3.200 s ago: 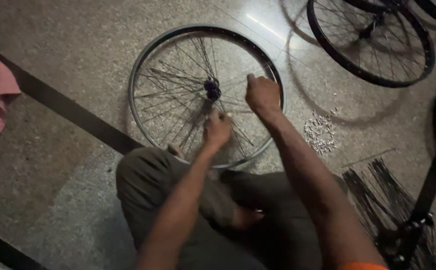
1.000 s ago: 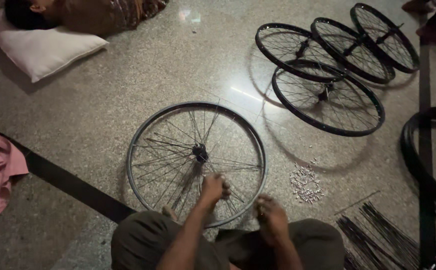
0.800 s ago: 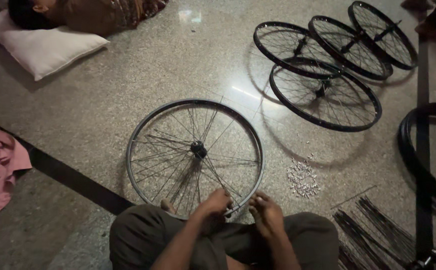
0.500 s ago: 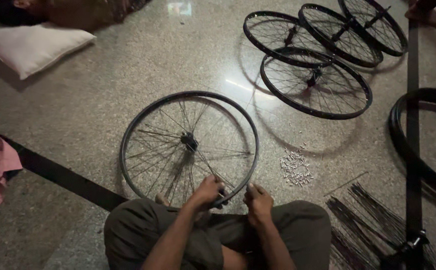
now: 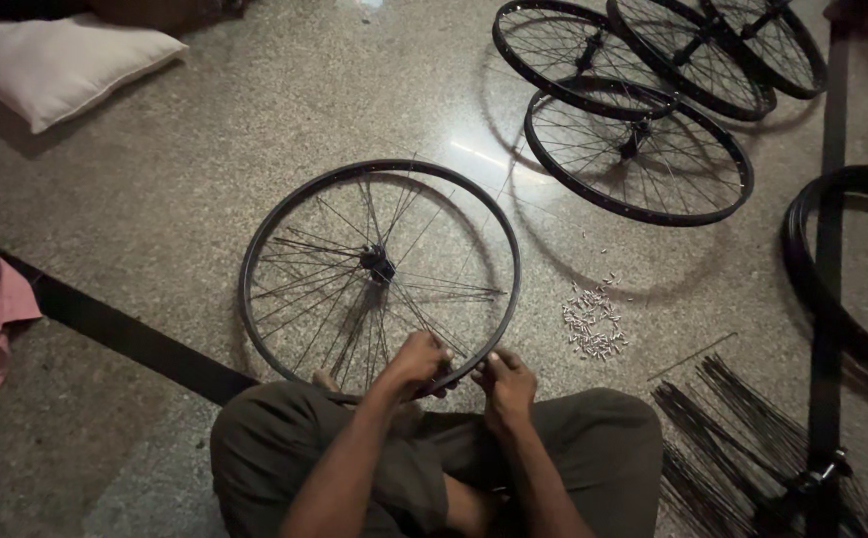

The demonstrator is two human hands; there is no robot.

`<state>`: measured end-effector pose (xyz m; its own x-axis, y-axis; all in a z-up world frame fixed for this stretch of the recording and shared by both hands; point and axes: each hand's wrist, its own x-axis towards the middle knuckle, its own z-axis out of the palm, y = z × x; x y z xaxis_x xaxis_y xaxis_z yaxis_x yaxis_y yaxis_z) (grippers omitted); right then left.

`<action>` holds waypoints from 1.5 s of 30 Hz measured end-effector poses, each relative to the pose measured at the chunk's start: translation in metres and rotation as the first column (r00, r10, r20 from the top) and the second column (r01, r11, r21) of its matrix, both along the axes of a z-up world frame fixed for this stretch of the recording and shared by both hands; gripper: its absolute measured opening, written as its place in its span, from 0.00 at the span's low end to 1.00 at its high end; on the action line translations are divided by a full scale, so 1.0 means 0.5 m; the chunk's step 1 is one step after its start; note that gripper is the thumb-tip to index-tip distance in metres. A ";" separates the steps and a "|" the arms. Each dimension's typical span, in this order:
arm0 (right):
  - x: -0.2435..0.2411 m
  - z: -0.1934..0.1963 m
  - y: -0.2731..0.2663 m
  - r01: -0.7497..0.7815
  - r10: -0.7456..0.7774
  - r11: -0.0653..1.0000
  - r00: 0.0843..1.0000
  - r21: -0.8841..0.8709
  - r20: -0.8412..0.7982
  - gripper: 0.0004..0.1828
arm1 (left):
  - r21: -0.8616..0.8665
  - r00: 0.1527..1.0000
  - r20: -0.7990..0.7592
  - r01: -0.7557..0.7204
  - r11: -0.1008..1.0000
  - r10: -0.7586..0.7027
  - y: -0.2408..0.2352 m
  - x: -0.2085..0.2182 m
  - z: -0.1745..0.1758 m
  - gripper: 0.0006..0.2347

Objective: The person sits on the floor and laces a bicycle wheel by inserting spokes into the rim and securing them with nipples. They repeatedly pick up spokes and nipples from piles on the floor, thread the spokes through the rim holes, and tighten the nipples by hand.

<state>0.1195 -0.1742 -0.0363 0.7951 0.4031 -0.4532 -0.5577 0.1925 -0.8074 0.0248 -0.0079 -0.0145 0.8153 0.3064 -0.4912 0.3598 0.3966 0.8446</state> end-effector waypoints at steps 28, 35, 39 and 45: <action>0.047 -0.025 0.011 0.060 -0.060 0.998 0.998 -0.012 0.016 0.12 | 0.233 0.999 0.005 0.031 0.972 -0.033 0.003 0.017 -0.068 0.11; 0.029 -0.026 0.004 0.012 -0.011 1.000 0.998 0.026 -0.055 0.14 | 0.170 0.994 -0.077 -0.068 0.983 0.082 0.007 0.012 -0.048 0.04; -0.040 -0.033 0.001 -0.077 0.072 0.995 0.994 -0.058 -0.085 0.14 | 0.177 0.964 -0.069 -0.243 0.954 0.258 0.039 0.019 -0.006 0.08; -0.077 -0.027 0.039 -0.208 0.204 0.976 0.977 -0.070 -0.055 0.12 | 0.259 0.988 -0.045 -0.132 0.957 0.148 0.049 0.015 0.012 0.07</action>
